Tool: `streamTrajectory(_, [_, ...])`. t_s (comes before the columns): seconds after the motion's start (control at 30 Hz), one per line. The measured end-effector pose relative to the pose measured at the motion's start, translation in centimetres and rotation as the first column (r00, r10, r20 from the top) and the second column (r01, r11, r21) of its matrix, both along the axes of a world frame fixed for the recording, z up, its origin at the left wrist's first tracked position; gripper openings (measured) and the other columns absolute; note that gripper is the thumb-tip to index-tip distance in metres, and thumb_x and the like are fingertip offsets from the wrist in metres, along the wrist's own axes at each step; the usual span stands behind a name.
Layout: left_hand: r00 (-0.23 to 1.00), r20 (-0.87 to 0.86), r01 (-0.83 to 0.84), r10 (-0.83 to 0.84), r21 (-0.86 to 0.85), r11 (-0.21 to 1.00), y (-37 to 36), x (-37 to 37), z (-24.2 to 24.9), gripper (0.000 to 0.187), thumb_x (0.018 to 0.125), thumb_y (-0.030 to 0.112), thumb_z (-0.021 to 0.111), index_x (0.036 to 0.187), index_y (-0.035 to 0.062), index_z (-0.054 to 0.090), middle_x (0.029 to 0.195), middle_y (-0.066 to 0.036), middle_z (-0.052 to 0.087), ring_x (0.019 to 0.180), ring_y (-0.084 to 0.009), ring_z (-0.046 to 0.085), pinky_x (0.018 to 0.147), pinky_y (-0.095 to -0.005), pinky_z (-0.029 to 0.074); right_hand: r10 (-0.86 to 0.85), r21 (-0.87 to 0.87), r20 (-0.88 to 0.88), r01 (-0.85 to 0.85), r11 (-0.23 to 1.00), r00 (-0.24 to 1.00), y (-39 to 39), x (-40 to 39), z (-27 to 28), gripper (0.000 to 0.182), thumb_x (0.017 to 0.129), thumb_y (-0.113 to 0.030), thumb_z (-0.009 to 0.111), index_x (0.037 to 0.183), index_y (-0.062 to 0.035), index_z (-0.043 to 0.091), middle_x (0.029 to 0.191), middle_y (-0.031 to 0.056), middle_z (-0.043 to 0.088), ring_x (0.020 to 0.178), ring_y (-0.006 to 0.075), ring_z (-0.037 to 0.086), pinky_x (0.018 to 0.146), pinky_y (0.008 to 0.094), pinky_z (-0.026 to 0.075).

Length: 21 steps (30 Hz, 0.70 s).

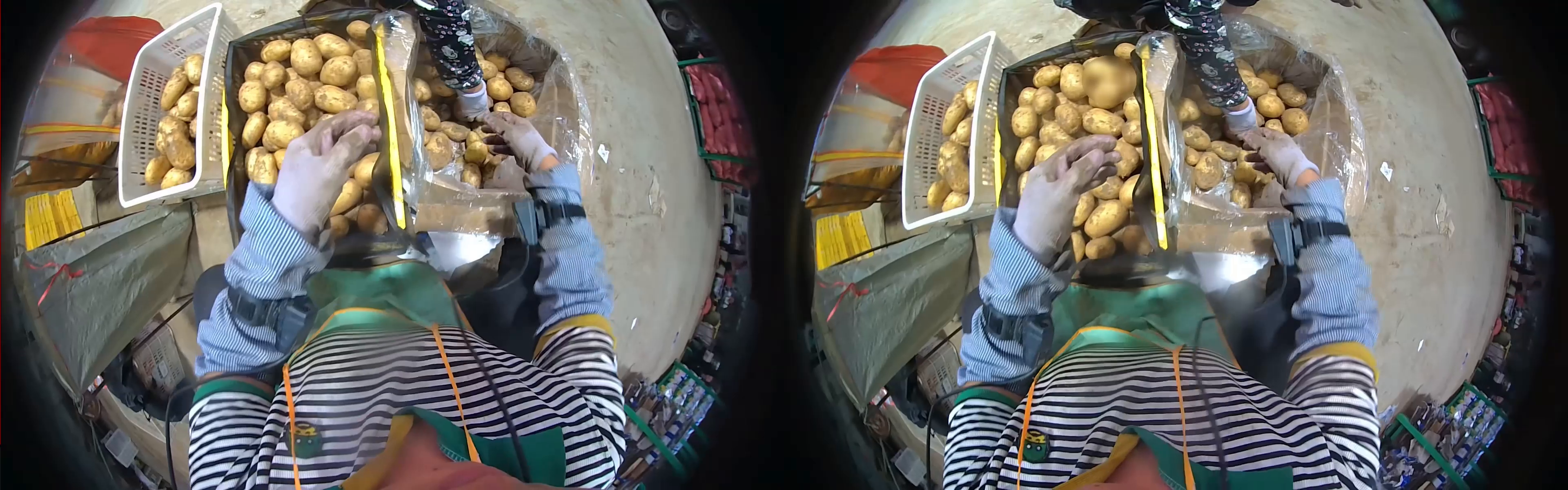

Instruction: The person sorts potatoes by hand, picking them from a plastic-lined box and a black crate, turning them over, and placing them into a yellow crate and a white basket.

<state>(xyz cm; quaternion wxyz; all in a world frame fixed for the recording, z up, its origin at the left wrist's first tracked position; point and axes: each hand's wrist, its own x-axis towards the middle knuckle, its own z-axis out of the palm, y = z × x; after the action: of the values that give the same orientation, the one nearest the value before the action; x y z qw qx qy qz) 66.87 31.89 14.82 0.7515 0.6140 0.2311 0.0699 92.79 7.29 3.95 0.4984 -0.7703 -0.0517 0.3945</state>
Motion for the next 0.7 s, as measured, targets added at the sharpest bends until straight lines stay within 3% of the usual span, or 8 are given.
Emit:
streamTrajectory(0.1, [0.995, -0.089, -0.058, 0.054, -0.041, 0.997, 1.2, -0.4, -0.4, 0.036, 0.098, 0.018, 0.056, 0.123, -0.0067, 0.056, 0.119, -0.013, 0.063, 0.109, -0.0197, 0.062, 0.093, -0.0308, 0.050, 0.527, -0.515, -0.011, -0.456, 0.726, 0.850, 0.9, 4.5, -6.7, 0.037, 0.090, -0.026, 0.062, 0.122, -0.0084, 0.060, 0.103, 0.0063, 0.067, 0.086, 0.0156, 0.064, 0.069, 0.0277, 0.051])
streamTrajectory(0.2, [0.990, -0.110, -0.088, 0.082, -0.049, 0.995, 1.8, -0.1, 0.0, 0.035, 0.097, 0.017, 0.056, 0.123, -0.0070, 0.056, 0.120, -0.014, 0.062, 0.108, -0.0205, 0.062, 0.094, -0.0311, 0.049, 0.908, -0.779, -0.092, -0.597, 0.190, 0.409, 2.4, 5.3, -10.6, 0.045, 0.082, -0.028, 0.066, 0.123, -0.0083, 0.062, 0.111, 0.0175, 0.067, 0.101, 0.0288, 0.066, 0.082, 0.0362, 0.053])
streamTrajectory(0.23, [0.988, -0.124, -0.100, 0.092, -0.059, 0.993, 1.9, 0.0, -0.2, 0.035, 0.097, 0.016, 0.056, 0.123, -0.0072, 0.056, 0.120, -0.014, 0.062, 0.110, -0.0213, 0.062, 0.095, -0.0319, 0.049, 0.915, -0.826, -0.279, -0.559, -0.074, 0.290, 3.4, 5.2, -11.4, 0.048, 0.079, -0.029, 0.067, 0.124, -0.0126, 0.063, 0.121, 0.0188, 0.064, 0.112, 0.0326, 0.062, 0.092, 0.0388, 0.050])
streamTrajectory(0.33, [0.985, -0.149, -0.094, 0.085, -0.049, 0.994, 2.2, 0.3, -0.4, 0.036, 0.097, 0.017, 0.057, 0.123, -0.0074, 0.056, 0.120, -0.014, 0.062, 0.111, -0.0219, 0.061, 0.095, -0.0329, 0.049, 0.847, -0.850, -0.397, -0.489, -0.195, 0.354, 4.9, 4.5, -11.9, 0.049, 0.077, -0.026, 0.066, 0.125, -0.0163, 0.064, 0.127, 0.0161, 0.061, 0.117, 0.0310, 0.060, 0.097, 0.0411, 0.049])
streamTrajectory(0.47, [0.980, -0.188, -0.083, 0.069, -0.069, 0.994, 2.2, 0.7, -1.0, 0.037, 0.097, 0.018, 0.058, 0.123, -0.0074, 0.056, 0.120, -0.014, 0.062, 0.112, -0.0219, 0.060, 0.096, -0.0335, 0.048, 0.863, -0.776, -0.311, -0.631, 0.012, 0.398, 7.3, 6.9, -16.6, 0.048, 0.084, -0.038, 0.062, 0.118, -0.0054, 0.066, 0.124, 0.0143, 0.063, 0.116, 0.0286, 0.060, 0.098, 0.0387, 0.048])
streamTrajectory(0.53, [0.981, -0.163, -0.116, 0.103, -0.072, 0.991, 1.9, 1.1, -1.1, 0.031, 0.095, 0.010, 0.059, 0.121, -0.0061, 0.059, 0.108, -0.009, 0.065, 0.101, -0.0133, 0.061, 0.088, -0.0222, 0.047, 0.820, -0.794, -0.253, -0.594, 0.128, 0.514, 10.1, 4.6, -14.9, 0.063, 0.087, -0.057, 0.052, 0.123, -0.0062, 0.063, 0.130, 0.0158, 0.058, 0.120, 0.0318, 0.057, 0.102, 0.0388, 0.044])
streamTrajectory(0.6, [0.978, -0.187, -0.108, 0.095, -0.061, 0.992, 2.0, 1.2, -1.4, 0.030, 0.095, 0.011, 0.059, 0.120, -0.0056, 0.059, 0.108, -0.009, 0.065, 0.101, -0.0133, 0.061, 0.088, -0.0225, 0.047, 0.857, -0.856, -0.062, -0.468, 0.218, 0.512, 8.6, 5.5, -23.6, 0.058, 0.091, -0.053, 0.051, 0.112, -0.0018, 0.067, 0.108, 0.0197, 0.068, 0.099, 0.0332, 0.068, 0.084, 0.0433, 0.053])
streamTrajectory(0.7, [0.973, -0.209, -0.113, 0.100, -0.053, 0.992, 2.2, 1.3, -1.6, 0.030, 0.095, 0.012, 0.060, 0.120, -0.0049, 0.060, 0.107, -0.009, 0.065, 0.101, -0.0131, 0.061, 0.088, -0.0225, 0.047, 0.847, -0.845, -0.048, -0.473, 0.248, 0.530, 9.0, 4.9, -24.6, 0.056, 0.091, -0.052, 0.051, 0.111, -0.0021, 0.068, 0.105, 0.0193, 0.069, 0.094, 0.0319, 0.068, 0.079, 0.0423, 0.053])
